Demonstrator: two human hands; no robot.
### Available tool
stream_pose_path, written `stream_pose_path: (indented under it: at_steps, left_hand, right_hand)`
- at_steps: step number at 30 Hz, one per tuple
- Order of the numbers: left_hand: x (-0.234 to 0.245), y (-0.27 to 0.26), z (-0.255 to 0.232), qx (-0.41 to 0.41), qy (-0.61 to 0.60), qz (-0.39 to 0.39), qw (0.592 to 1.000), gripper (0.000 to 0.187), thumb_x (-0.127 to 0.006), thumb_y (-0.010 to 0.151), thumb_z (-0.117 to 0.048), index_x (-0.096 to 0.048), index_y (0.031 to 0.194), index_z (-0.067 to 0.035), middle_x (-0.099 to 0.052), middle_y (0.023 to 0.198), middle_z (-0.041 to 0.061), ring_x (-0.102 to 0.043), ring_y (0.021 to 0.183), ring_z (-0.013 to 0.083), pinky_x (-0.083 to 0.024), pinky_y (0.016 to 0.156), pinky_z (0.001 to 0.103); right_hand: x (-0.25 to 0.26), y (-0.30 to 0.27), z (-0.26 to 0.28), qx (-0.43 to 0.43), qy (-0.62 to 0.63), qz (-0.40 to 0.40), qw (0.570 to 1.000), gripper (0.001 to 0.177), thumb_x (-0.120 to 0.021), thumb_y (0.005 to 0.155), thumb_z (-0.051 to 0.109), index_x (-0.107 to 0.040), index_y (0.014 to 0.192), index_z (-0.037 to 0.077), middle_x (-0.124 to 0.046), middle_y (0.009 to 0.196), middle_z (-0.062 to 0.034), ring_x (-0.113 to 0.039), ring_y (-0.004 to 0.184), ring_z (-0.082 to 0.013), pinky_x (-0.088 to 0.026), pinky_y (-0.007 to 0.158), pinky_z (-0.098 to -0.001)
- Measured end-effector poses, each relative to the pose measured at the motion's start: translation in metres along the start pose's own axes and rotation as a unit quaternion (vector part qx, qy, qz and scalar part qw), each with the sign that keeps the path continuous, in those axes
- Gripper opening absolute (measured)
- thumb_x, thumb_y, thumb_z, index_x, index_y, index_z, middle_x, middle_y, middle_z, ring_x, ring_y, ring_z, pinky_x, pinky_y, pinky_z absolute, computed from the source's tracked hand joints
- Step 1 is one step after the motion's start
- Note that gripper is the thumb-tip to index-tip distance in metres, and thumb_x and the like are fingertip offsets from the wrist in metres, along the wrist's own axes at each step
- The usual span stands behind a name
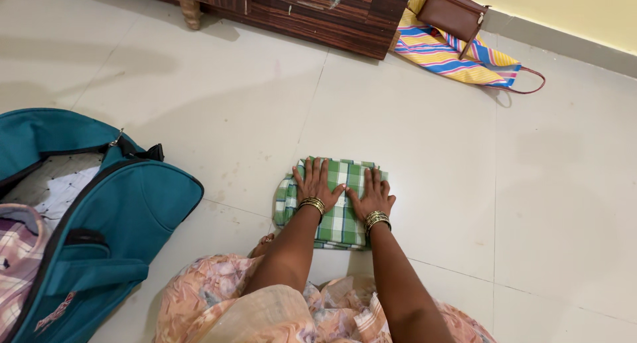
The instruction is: The person folds a green and white checkered shirt by smoothing the fabric, folding in the sleeves, and folding the body into a rectangle while sitting on the floor.
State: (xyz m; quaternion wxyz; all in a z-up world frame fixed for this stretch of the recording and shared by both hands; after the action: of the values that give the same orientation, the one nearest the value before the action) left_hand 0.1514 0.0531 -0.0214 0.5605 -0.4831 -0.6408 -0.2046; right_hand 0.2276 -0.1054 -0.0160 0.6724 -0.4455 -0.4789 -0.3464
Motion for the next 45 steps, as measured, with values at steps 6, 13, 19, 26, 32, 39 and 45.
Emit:
stream_pose_path:
  at_steps: [6, 13, 19, 26, 32, 39, 45]
  left_hand:
    - [0.008, 0.007, -0.002, 0.005, 0.019, -0.007, 1.000, 0.108, -0.037, 0.088, -0.081, -0.006, 0.162, -0.008, -0.006, 0.170, 0.008, 0.006, 0.156, 0.0307, 0.013, 0.119, 0.064]
    - [-0.022, 0.066, 0.022, -0.013, -0.117, 0.120, 0.986, 0.084, -0.027, 0.089, -0.073, -0.022, 0.157, -0.023, -0.008, 0.170, 0.001, -0.001, 0.156, 0.0282, 0.001, 0.122, 0.065]
    - [0.080, 0.060, 0.132, 0.069, -0.414, -0.129, 0.898, 0.063, -0.046, 0.092, -0.064, -0.070, 0.125, -0.016, -0.066, 0.133, 0.010, -0.057, 0.125, 0.0310, -0.035, 0.112, 0.047]
    - [0.145, -0.091, 0.161, 0.037, -0.712, -0.207, 0.670, 0.059, -0.059, 0.095, -0.053, -0.069, 0.123, -0.002, -0.068, 0.132, 0.011, -0.052, 0.133, 0.0218, -0.026, 0.118, 0.045]
    - [0.133, -0.082, 0.167, 0.080, -0.729, -0.191, 0.652, 0.055, -0.058, 0.096, -0.051, -0.072, 0.118, -0.002, -0.071, 0.125, 0.010, -0.057, 0.125, 0.0215, -0.033, 0.115, 0.044]
    - [0.124, -0.063, 0.159, 0.063, -0.744, -0.151, 0.648, 0.050, -0.063, 0.095, -0.044, -0.071, 0.117, 0.000, -0.072, 0.123, 0.010, -0.059, 0.122, 0.0199, -0.036, 0.113, 0.042]
    - [0.128, -0.049, 0.138, 0.019, -0.772, -0.156, 0.616, 0.050, -0.065, 0.095, -0.043, -0.068, 0.119, 0.001, -0.071, 0.124, 0.012, -0.059, 0.126, 0.0238, -0.040, 0.111, 0.041]
  right_hand:
    - [-0.001, 0.009, -0.004, -0.064, 0.036, 0.019, 0.997, 0.094, -0.033, 0.085, 0.080, -0.012, 0.164, 0.032, -0.007, 0.171, 0.0106, -0.014, 0.153, -0.0344, -0.026, 0.115, -0.0521]
    - [-0.003, 0.012, -0.007, -0.036, 0.013, -0.016, 0.999, 0.091, -0.027, 0.088, 0.080, -0.008, 0.163, 0.030, -0.001, 0.171, 0.0082, 0.004, 0.157, -0.0240, 0.003, 0.123, -0.0598]
    - [-0.008, 0.014, -0.009, -0.029, 0.010, -0.008, 0.999, 0.090, -0.023, 0.090, 0.079, -0.001, 0.163, 0.030, 0.005, 0.171, 0.0063, 0.007, 0.157, -0.0239, 0.006, 0.123, -0.0585]
    - [-0.005, 0.021, -0.007, -0.056, -0.050, 0.090, 0.993, 0.091, -0.028, 0.093, 0.071, 0.005, 0.163, 0.025, 0.013, 0.171, 0.0018, 0.014, 0.156, -0.0278, 0.007, 0.122, -0.0633]
    - [-0.044, 0.002, 0.094, 0.000, -0.082, 0.045, 0.996, 0.102, -0.026, 0.095, 0.078, 0.000, 0.164, 0.007, 0.006, 0.171, -0.0164, 0.004, 0.157, -0.0340, -0.005, 0.126, -0.0583]
    - [-0.080, -0.037, 0.133, 0.028, 0.031, -0.080, 0.996, 0.096, -0.040, 0.098, 0.060, -0.004, 0.159, -0.005, 0.001, 0.168, -0.0245, 0.007, 0.156, -0.0383, 0.004, 0.124, -0.0501]
    - [-0.095, 0.003, 0.140, 0.103, 0.041, -0.160, 0.981, 0.077, -0.044, 0.103, 0.042, -0.016, 0.159, -0.003, -0.012, 0.167, -0.0259, -0.003, 0.156, -0.0410, 0.001, 0.124, -0.0502]
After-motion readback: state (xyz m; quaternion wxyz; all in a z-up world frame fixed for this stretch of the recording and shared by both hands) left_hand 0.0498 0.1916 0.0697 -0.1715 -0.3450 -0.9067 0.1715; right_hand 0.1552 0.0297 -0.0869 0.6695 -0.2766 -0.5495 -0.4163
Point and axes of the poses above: each hand's wrist, its own y-axis towards the middle knuckle, its own x-axis out of the back of the hand, z = x × y, the point moved 7 cm from there along y, towards the middle knuckle
